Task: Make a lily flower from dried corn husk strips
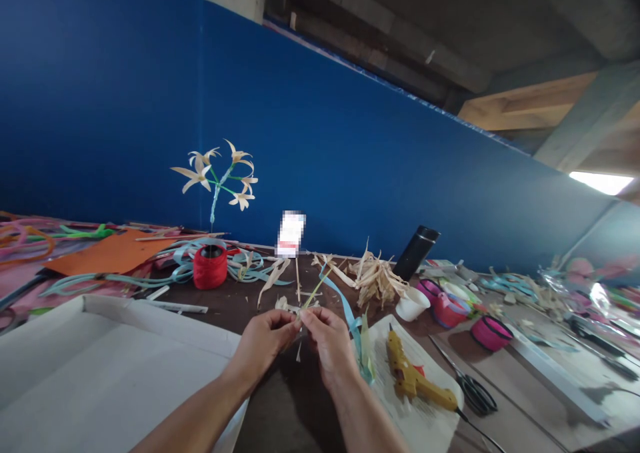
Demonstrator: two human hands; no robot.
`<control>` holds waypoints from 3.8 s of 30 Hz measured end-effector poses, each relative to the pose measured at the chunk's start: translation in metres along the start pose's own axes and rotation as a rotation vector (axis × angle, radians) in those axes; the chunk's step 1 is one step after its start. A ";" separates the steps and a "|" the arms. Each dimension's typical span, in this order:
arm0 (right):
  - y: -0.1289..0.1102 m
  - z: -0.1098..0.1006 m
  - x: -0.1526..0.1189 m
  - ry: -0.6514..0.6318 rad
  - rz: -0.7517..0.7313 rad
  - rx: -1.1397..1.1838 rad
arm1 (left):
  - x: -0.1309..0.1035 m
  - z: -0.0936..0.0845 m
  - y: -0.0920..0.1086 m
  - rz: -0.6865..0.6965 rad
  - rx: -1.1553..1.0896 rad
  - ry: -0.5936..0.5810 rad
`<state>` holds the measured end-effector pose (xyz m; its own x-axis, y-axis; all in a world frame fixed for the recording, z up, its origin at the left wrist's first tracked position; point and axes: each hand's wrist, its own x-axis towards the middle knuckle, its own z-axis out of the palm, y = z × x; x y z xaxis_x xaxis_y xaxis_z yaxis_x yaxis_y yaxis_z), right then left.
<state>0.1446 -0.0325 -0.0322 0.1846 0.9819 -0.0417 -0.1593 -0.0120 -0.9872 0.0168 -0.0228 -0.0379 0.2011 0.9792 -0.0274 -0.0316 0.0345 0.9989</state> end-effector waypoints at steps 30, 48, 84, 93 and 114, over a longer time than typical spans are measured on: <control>0.006 0.002 0.001 -0.037 0.060 0.155 | -0.004 -0.004 0.009 0.150 0.286 0.057; 0.006 -0.001 0.005 0.012 0.132 0.161 | -0.002 -0.007 -0.001 0.101 0.308 -0.002; -0.002 0.004 -0.001 -0.010 0.006 0.085 | -0.002 -0.008 0.007 0.049 0.204 -0.041; -0.002 0.000 -0.001 -0.067 0.014 0.020 | -0.002 -0.008 0.009 -0.006 0.143 -0.050; 0.002 -0.002 0.003 -0.006 -0.046 0.002 | -0.012 -0.007 0.016 0.224 0.479 0.077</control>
<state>0.1463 -0.0302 -0.0350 0.1860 0.9825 0.0049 -0.1523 0.0338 -0.9878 0.0070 -0.0328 -0.0220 0.1681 0.9646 0.2032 0.3888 -0.2543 0.8855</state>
